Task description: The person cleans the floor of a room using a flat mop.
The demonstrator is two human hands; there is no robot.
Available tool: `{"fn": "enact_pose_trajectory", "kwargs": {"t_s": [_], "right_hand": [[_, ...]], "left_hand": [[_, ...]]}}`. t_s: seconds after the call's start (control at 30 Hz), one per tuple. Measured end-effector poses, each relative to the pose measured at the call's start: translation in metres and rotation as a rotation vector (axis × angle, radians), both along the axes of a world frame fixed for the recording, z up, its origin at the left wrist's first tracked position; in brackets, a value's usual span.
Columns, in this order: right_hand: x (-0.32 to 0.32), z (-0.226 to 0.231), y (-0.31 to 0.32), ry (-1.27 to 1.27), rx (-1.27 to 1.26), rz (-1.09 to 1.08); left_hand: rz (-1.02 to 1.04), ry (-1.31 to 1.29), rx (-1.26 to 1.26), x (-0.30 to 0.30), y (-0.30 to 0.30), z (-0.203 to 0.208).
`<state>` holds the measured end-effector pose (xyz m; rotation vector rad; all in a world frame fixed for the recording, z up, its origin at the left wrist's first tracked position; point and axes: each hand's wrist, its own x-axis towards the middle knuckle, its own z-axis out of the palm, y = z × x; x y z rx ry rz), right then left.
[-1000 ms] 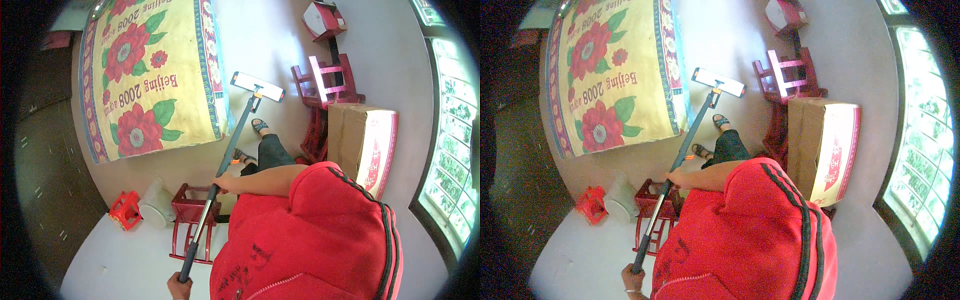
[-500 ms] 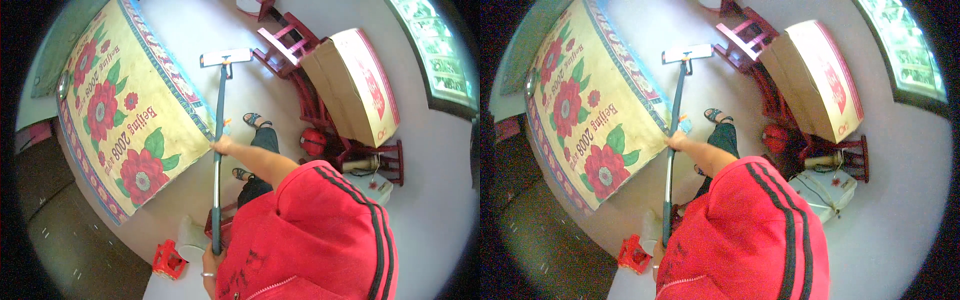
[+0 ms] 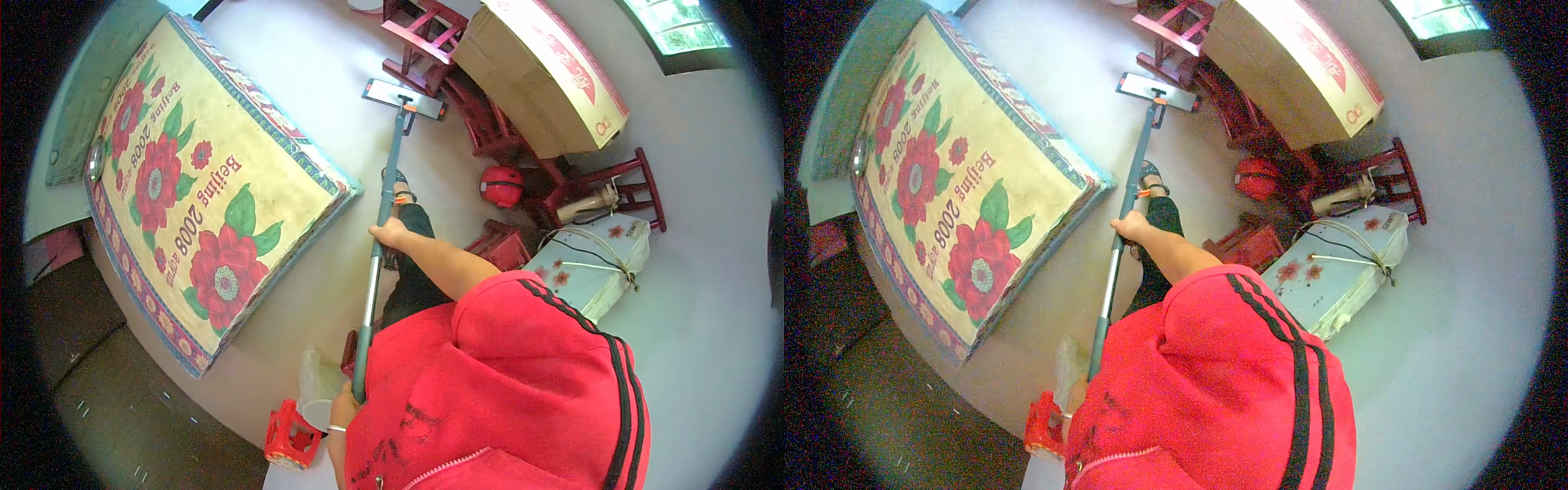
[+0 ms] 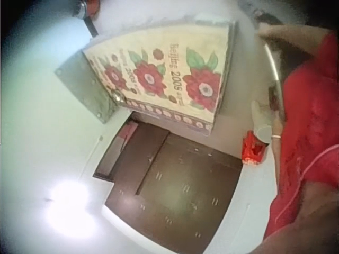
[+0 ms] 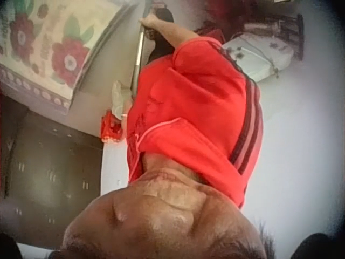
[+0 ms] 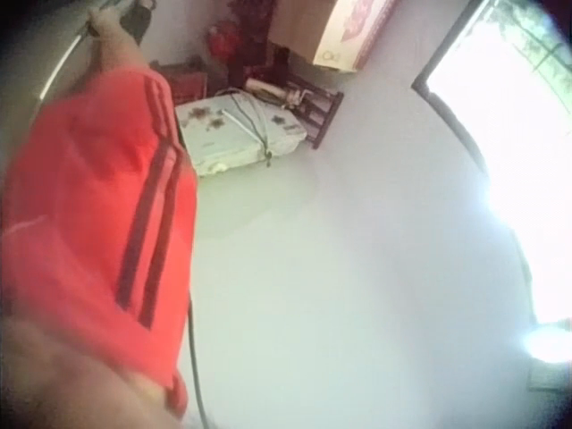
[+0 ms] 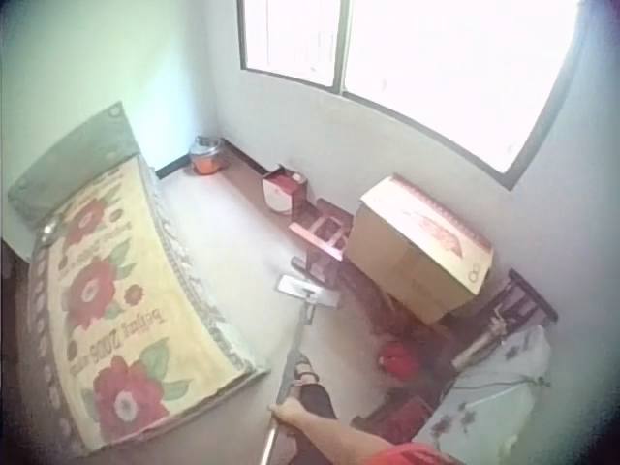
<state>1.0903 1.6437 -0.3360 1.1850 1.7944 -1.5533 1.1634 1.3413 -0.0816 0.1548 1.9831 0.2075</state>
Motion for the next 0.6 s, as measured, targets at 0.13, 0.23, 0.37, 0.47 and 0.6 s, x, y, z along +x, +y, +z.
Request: {"fn": "enact_pose_trajectory", "kwargs": {"t_s": [0.13,0.23,0.37,0.47,0.6], "right_hand": [[0.004,0.009,-0.015,-0.059,-0.115,-0.056],[0.020,0.032,-0.051,-0.023,-0.344,-0.256],[0.036,0.050,-0.085,-0.132,-0.474,-0.327],[0.025,0.062,-0.095,-0.124,-0.547,-0.407],[0.018,0.080,-0.127,-0.122,-0.542,-0.328]], "left_hand": [[-0.066,-0.026,-0.125,-0.029,0.024,0.059],[-0.189,0.053,-0.250,-0.045,-0.006,0.097],[-0.146,0.065,-0.218,-0.091,0.003,0.153],[-0.219,0.251,-0.254,-0.104,-0.009,0.159],[-0.270,0.517,-0.277,-0.082,-0.031,0.177]]}}
